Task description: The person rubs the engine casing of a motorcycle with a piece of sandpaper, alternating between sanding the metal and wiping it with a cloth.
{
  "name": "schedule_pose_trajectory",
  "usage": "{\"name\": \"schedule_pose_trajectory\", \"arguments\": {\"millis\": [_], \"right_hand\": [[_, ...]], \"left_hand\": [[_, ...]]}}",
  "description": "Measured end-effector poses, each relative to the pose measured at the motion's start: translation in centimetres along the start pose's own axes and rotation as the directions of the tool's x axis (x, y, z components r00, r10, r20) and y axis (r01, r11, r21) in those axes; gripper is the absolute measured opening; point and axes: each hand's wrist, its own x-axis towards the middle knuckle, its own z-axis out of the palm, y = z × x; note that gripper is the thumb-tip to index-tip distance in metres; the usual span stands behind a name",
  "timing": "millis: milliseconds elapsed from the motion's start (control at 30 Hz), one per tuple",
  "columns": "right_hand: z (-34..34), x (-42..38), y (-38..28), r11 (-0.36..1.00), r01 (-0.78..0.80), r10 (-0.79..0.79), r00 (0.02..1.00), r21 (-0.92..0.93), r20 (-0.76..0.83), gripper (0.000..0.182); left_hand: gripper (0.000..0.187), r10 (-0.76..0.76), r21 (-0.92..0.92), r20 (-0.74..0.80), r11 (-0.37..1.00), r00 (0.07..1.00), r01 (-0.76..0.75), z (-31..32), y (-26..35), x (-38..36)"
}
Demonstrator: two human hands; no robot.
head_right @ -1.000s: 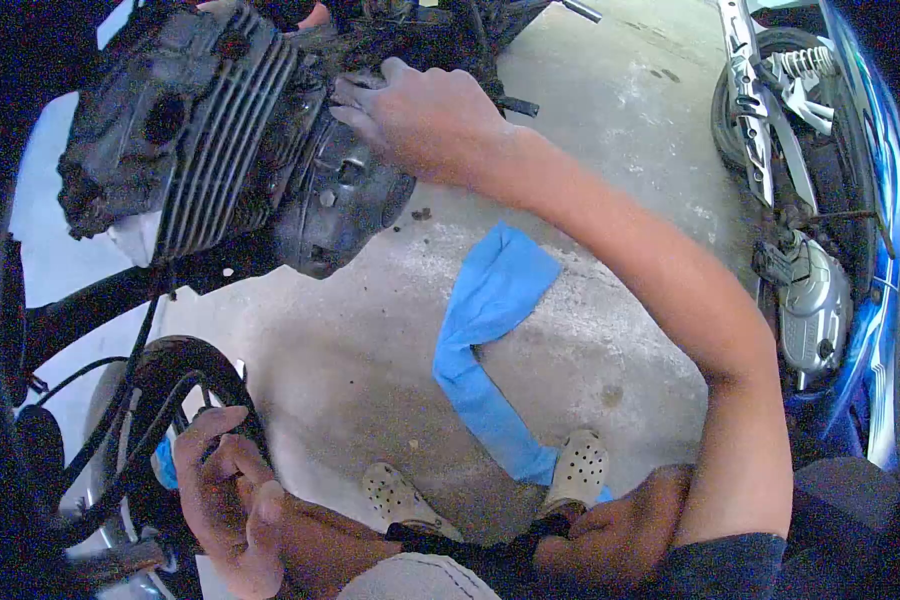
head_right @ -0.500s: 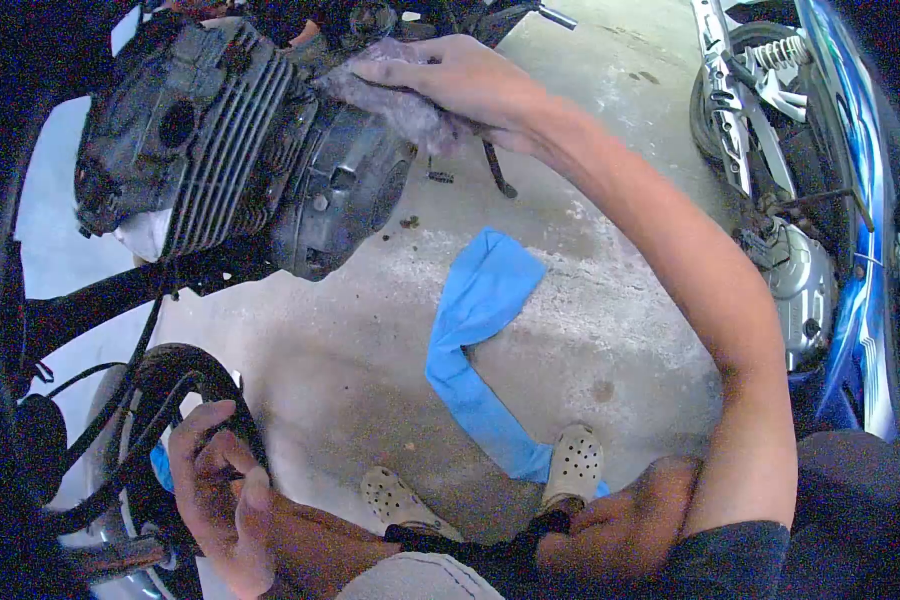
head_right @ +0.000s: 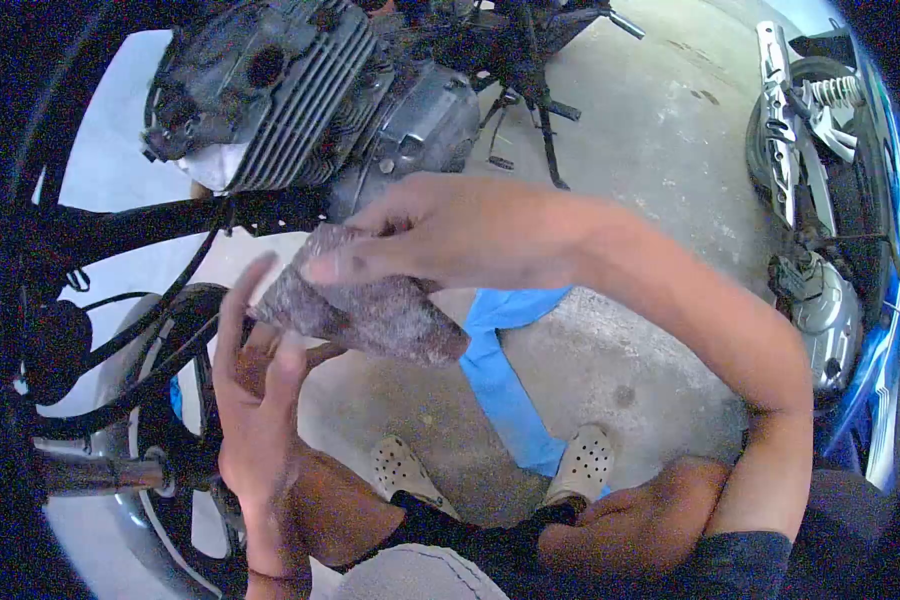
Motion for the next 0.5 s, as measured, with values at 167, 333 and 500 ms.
{"name": "schedule_pose_trajectory", "arguments": {"millis": [167,333,500], "right_hand": [[0.8,0.7,2.0,0.982,0.187,-0.187,0.982,0.021,-0.010,0.051],[4.6,1.1,4.7,0.834,0.506,-0.541,0.829,-0.219,-0.142,0.070],[6.0,-0.3,2.6,0.922,0.369,-0.387,0.875,-0.117,-0.291,0.050]], "left_hand": [[0.024,0.001,0.135,-0.069,0.991,0.998,0.008,-1.0,-1.3,0.3],[0.019,-0.089,-0.136,-0.173,0.989,0.981,0.065,-1.0,-1.0,0.8],[0.020,-0.084,-0.070,-0.200,0.995,0.976,0.071,-0.8,-2.5,0.6]]}}
